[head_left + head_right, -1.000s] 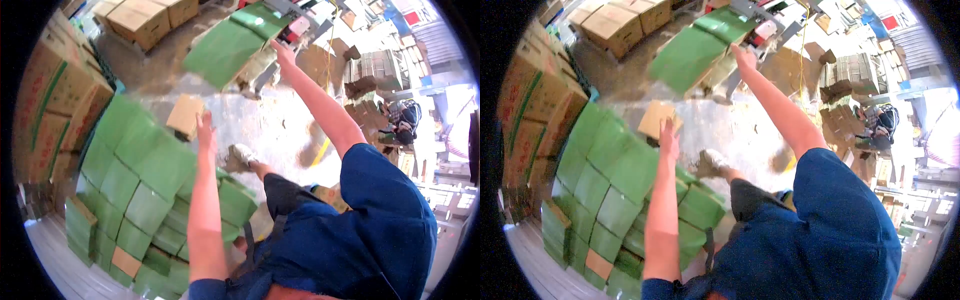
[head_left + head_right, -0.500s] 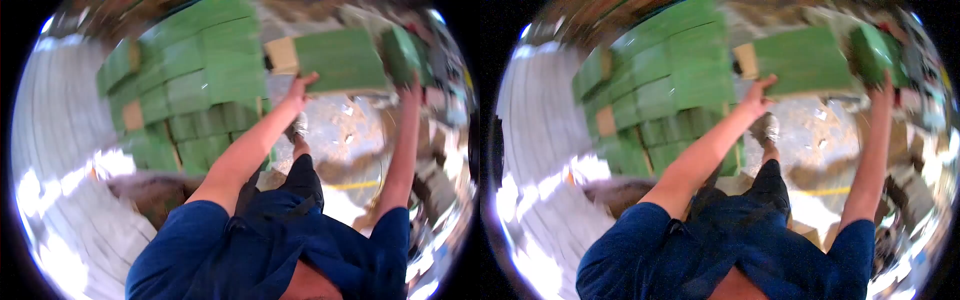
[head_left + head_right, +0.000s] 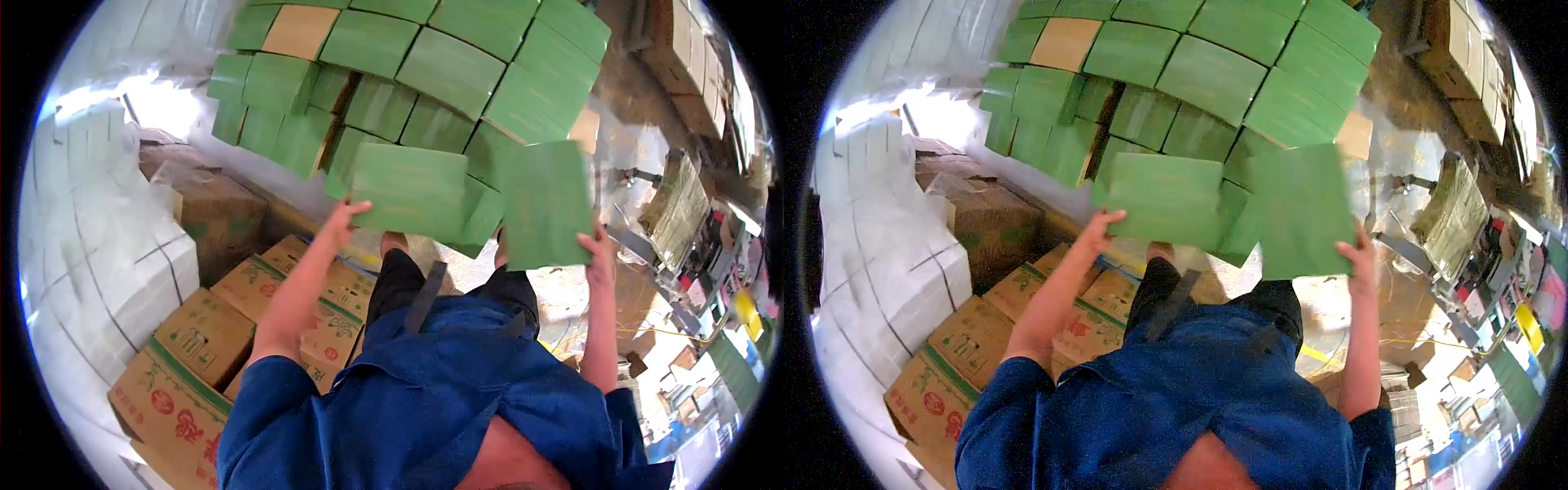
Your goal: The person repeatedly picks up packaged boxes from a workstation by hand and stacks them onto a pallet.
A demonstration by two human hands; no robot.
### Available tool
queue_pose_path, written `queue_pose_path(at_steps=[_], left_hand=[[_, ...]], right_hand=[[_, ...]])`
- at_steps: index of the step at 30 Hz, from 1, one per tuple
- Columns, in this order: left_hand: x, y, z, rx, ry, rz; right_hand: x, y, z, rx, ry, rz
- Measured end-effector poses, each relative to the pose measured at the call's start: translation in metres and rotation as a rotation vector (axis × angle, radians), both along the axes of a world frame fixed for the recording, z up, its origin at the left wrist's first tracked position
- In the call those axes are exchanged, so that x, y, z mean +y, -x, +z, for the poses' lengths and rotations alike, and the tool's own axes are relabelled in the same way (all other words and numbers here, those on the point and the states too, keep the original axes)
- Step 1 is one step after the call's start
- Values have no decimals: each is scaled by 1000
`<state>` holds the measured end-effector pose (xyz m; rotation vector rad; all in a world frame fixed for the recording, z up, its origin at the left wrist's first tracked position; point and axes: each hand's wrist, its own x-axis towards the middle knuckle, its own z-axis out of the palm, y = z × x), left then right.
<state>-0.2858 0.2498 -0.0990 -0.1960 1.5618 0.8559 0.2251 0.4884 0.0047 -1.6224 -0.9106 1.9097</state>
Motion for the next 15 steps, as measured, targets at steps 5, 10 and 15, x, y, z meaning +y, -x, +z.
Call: queue_pose_path(at_steps=[5, 10, 15], left_hand=[[36, 131, 18, 312, 158, -34], [69, 229, 5, 356, -100, -148], [116, 264, -29, 287, -216, -155]], right_hand=[[47, 162, -52, -130, -70, 513], [93, 229, -44, -176, -236, 802], [107, 260, -90, -144, -179, 839]])
